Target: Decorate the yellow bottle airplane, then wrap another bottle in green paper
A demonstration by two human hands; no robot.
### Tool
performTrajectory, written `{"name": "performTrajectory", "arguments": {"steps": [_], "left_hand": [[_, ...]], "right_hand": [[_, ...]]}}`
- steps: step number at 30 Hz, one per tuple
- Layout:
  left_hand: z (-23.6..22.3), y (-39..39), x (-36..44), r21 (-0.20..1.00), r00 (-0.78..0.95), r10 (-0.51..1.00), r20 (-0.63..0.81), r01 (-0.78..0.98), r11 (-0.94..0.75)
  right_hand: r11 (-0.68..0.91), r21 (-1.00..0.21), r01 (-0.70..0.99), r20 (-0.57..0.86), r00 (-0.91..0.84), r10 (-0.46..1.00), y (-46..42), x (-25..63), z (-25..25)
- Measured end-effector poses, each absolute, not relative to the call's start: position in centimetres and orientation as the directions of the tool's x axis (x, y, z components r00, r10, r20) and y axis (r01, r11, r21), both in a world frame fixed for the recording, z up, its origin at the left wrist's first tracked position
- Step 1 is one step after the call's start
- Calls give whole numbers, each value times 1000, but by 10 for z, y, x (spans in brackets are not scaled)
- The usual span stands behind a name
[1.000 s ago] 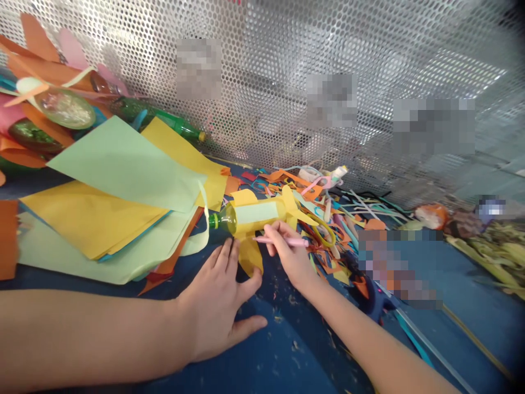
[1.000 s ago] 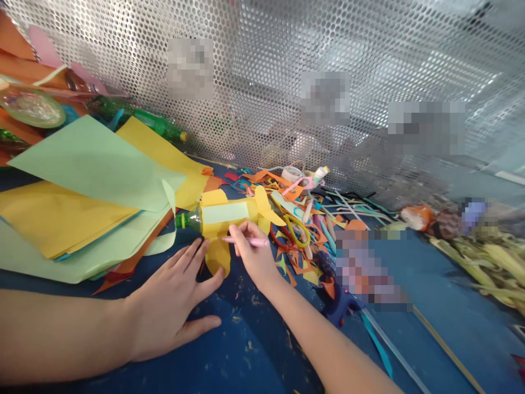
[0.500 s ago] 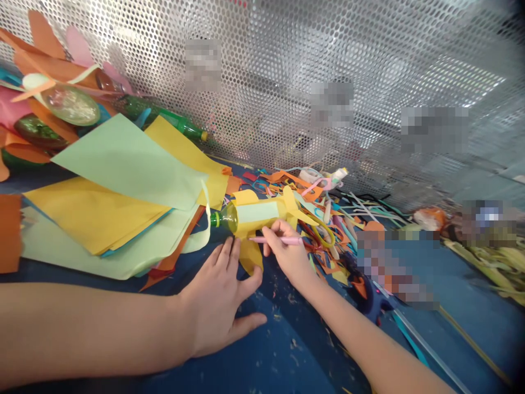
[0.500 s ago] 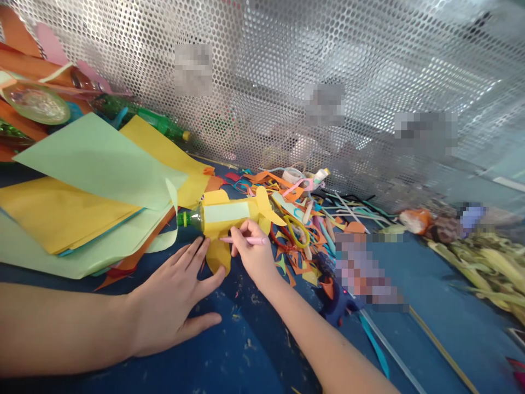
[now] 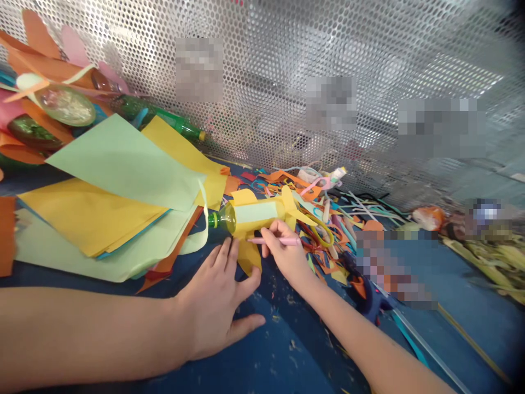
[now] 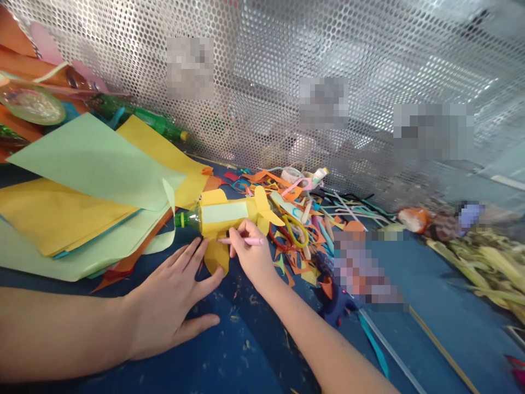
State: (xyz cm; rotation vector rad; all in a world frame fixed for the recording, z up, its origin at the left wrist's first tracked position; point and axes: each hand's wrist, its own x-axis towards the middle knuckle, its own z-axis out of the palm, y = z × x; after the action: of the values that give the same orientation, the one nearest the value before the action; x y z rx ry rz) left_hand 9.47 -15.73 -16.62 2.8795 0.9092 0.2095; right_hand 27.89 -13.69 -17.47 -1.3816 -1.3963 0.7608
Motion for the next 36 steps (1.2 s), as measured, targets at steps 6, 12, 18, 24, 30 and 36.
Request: {"name": "performTrajectory", "arguments": {"steps": [6, 12, 18, 24, 30, 36], "left_hand": [[-166, -158, 95, 148, 810, 578, 97, 563, -813], [-166, -157, 94, 148, 808, 581, 99, 566, -811], [-167, -156, 95, 144, 813, 574, 96, 559, -817], [-167, -157, 95, 147, 813, 575, 94, 560, -815], [-166, -158, 94, 141, 810, 578, 92, 564, -813], [-165, -158, 94, 150, 810, 580, 86, 565, -812]], "right_hand": [[156, -928, 339, 211, 131, 969, -137, 280, -174], [157, -932, 326, 209, 130, 969, -138, 279, -173], [165, -937, 307, 202, 94, 975, -138, 279, -175], [153, -926, 346, 187, 66, 980, -137, 279, -177], [163, -926, 341, 197, 66, 978, -138, 280, -177], [162, -925, 344, 194, 60, 979, -139, 279, -177]]}}
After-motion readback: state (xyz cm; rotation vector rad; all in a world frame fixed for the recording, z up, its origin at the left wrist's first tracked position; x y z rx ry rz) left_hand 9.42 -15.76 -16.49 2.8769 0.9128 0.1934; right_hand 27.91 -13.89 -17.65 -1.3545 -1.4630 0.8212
